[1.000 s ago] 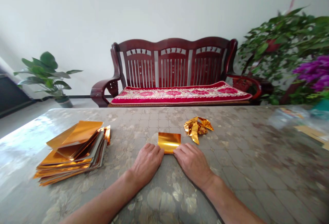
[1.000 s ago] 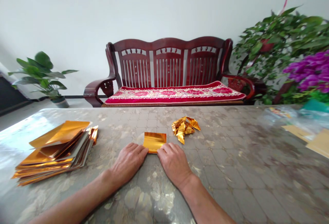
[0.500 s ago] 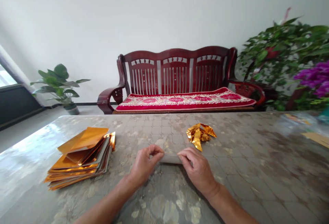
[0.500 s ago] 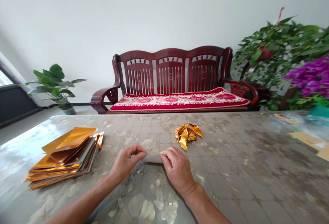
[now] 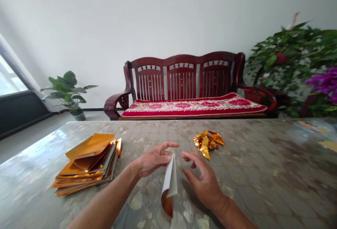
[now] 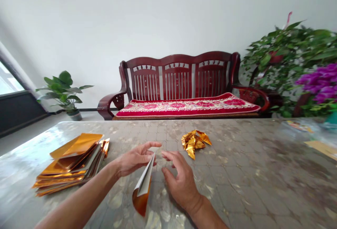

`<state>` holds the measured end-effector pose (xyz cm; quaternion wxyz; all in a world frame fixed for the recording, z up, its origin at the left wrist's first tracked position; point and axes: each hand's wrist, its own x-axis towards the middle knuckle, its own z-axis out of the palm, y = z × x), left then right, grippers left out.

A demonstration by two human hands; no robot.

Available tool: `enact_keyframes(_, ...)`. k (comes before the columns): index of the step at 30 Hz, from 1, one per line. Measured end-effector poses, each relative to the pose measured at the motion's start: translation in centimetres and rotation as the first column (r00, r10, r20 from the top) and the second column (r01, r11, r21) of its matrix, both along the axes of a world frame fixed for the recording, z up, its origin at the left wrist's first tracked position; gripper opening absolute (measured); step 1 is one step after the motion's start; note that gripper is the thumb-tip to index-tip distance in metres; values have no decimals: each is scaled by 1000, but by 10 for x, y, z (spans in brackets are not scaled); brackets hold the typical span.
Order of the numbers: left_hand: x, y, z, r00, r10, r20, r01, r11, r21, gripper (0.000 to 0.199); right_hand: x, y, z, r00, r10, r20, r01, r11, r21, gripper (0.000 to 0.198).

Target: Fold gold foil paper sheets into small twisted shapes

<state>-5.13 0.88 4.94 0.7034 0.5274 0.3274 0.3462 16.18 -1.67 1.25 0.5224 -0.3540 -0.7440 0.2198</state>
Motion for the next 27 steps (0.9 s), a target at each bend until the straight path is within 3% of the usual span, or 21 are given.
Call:
enact_keyframes(3, 11, 6, -2, 985, -173, -16, 172, 984, -50, 67, 0, 1, 6, 989, -58, 135, 19, 961, 277, 29)
enact_keyframes(7, 28, 16, -1, 968, -220, -118, 222, 975, 2, 64, 5, 2, 13, 986, -58, 159, -9, 921, 391, 14)
enact_keyframes(9, 33, 16, 3, 958, -62, -279, 103, 986, 133, 54, 10, 4, 13, 981, -110, 162, 36, 915, 403, 13)
enact_keyframes(10, 33, 14, 6, 927, 102, -362, -4, 965, 261, 44, 13, 5, 11, 970, -159, 182, 71, 907, 415, 13)
enact_keyframes(11, 33, 9, 10, 853, 309, -421, -112, 896, 429, 34, 16, 7, 10, 952, -216, 216, 105, 895, 433, 13)
enact_keyframes(12, 31, 3, 13, 763, 479, -434, -164, 793, 586, 27, 19, 8, 8, 929, -271, 254, 131, 879, 458, 13)
enact_keyframes(13, 29, -6, 15, 694, 579, -428, -149, 697, 701, 24, 21, 9, 7, 901, -320, 292, 149, 861, 486, 13)
enact_keyframes(16, 21, -31, 14, 549, 717, -429, 147, 422, 895, 33, 24, 10, 4, 827, -433, 359, 174, 803, 569, 13)
enact_keyframes(18, 17, -41, 3, 450, 777, -439, 351, 298, 888, 38, 22, 9, 3, 798, -466, 382, 169, 781, 601, 14)
enact_keyframes(21, 14, -43, -17, 369, 815, -447, 470, 251, 846, 25, 17, 6, 1, 787, -455, 416, 132, 783, 608, 14)
enact_keyframes(24, 10, -39, -32, 361, 817, -450, 512, 230, 827, 24, 13, 4, -5, 782, -415, 465, 76, 804, 590, 13)
enact_keyframes(27, 6, -39, -40, 369, 806, -463, 533, 225, 816, 22, 12, 4, -11, 759, -335, 558, -1, 857, 515, 13)
